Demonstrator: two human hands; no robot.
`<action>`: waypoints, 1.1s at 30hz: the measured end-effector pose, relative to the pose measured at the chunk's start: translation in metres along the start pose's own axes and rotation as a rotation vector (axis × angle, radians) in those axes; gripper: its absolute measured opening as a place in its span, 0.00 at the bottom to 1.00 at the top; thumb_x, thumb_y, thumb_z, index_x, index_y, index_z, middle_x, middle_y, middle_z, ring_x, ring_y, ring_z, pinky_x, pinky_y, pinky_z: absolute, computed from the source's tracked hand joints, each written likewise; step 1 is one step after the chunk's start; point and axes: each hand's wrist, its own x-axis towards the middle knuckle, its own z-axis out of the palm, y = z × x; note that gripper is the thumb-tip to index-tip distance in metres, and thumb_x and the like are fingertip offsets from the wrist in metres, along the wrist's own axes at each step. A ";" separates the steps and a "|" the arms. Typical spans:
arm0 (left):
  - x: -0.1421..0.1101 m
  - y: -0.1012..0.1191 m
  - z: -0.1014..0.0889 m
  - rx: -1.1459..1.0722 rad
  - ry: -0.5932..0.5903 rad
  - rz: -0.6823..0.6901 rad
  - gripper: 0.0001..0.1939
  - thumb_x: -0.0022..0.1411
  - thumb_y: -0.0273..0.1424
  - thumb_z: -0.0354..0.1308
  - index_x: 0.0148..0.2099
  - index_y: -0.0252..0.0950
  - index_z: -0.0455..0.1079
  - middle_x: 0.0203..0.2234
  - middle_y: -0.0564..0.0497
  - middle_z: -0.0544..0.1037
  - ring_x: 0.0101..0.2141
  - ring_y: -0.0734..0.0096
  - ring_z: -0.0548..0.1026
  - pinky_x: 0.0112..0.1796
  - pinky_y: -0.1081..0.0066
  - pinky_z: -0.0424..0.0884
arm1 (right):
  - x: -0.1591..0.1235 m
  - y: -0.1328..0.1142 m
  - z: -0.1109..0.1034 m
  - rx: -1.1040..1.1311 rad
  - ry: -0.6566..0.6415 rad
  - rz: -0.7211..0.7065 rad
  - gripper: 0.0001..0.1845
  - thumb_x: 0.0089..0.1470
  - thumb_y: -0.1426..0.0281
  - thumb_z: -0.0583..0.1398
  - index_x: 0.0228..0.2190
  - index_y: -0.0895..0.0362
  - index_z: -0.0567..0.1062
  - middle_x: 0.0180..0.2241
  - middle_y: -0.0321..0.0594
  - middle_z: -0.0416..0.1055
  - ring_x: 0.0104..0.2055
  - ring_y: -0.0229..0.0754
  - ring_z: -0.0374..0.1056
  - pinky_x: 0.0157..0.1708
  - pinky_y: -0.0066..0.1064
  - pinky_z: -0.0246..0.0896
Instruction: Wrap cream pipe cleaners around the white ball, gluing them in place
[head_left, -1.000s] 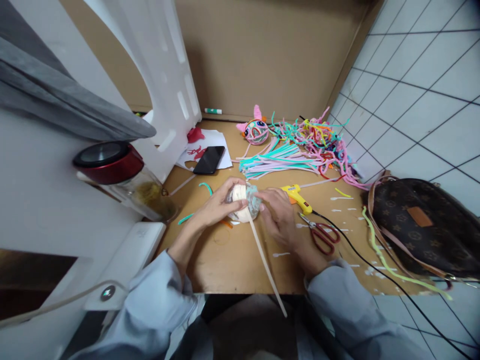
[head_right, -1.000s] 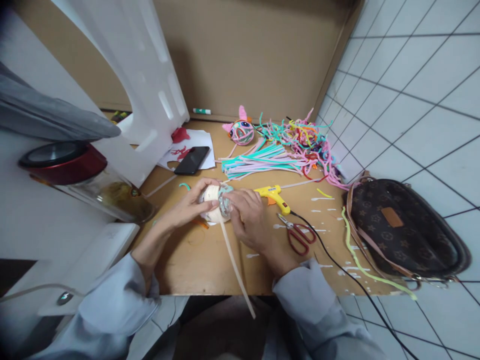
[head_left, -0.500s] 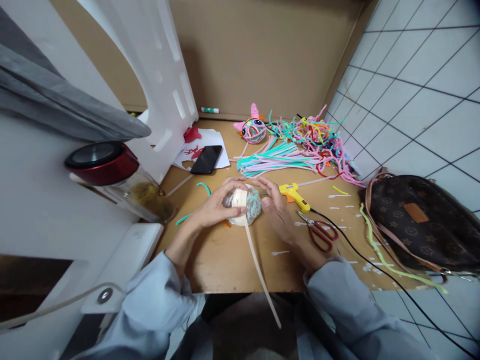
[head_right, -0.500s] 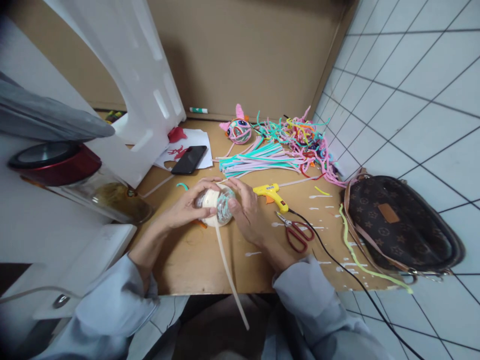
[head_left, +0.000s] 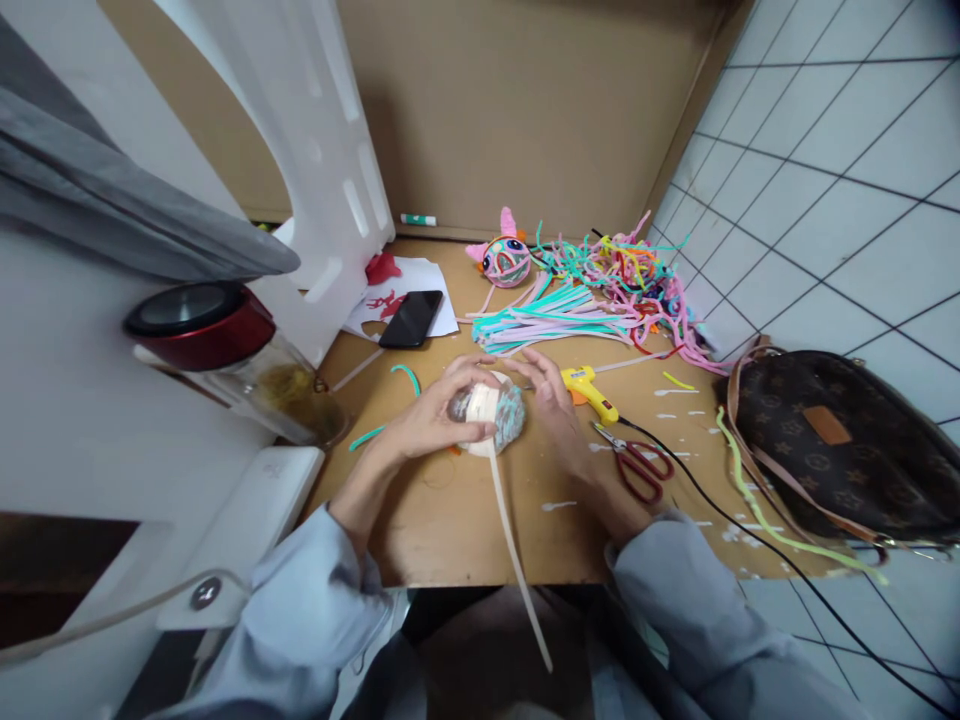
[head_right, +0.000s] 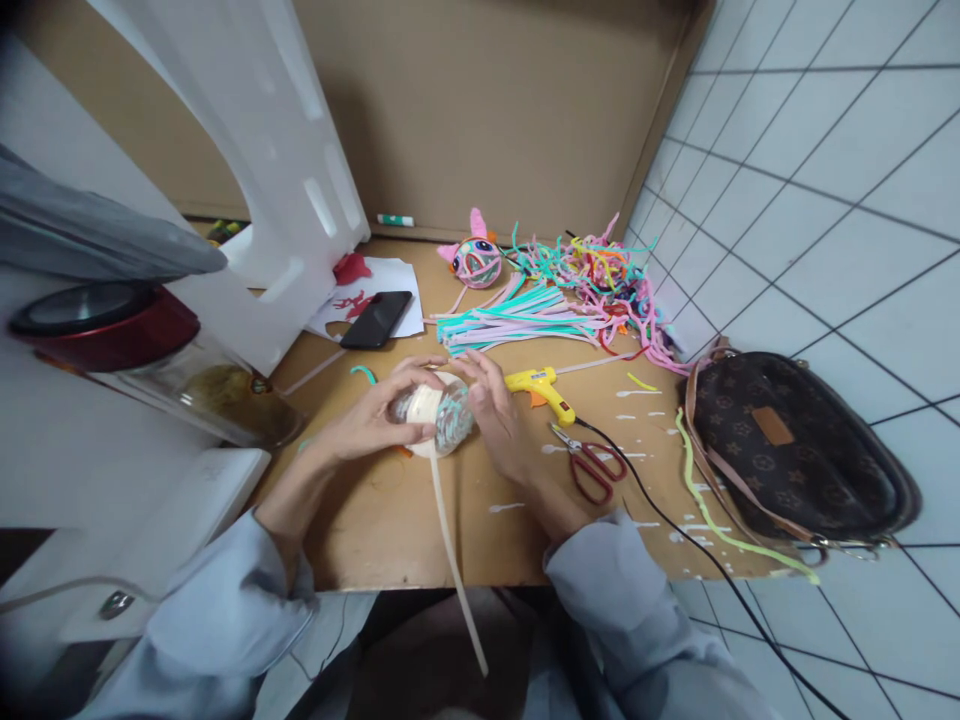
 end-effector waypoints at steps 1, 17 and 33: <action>0.000 0.000 0.000 -0.001 -0.003 0.007 0.20 0.54 0.35 0.66 0.49 0.39 0.69 0.60 0.39 0.64 0.65 0.47 0.58 0.63 0.47 0.55 | 0.001 0.001 -0.001 -0.005 0.030 0.046 0.36 0.63 0.43 0.46 0.62 0.51 0.59 0.61 0.47 0.67 0.65 0.47 0.60 0.65 0.46 0.53; 0.001 -0.001 0.001 -0.005 0.004 0.024 0.20 0.53 0.34 0.67 0.48 0.39 0.70 0.58 0.39 0.64 0.66 0.46 0.56 0.63 0.46 0.55 | 0.004 0.000 -0.002 -0.055 -0.064 0.081 0.39 0.61 0.40 0.47 0.63 0.51 0.60 0.63 0.45 0.65 0.66 0.47 0.59 0.67 0.45 0.52; 0.000 -0.005 0.003 -0.014 0.045 -0.003 0.22 0.52 0.34 0.67 0.49 0.38 0.70 0.57 0.39 0.65 0.65 0.47 0.59 0.62 0.48 0.58 | 0.000 -0.001 -0.001 -0.069 -0.097 -0.015 0.35 0.64 0.44 0.48 0.64 0.49 0.57 0.59 0.42 0.70 0.68 0.46 0.55 0.68 0.49 0.47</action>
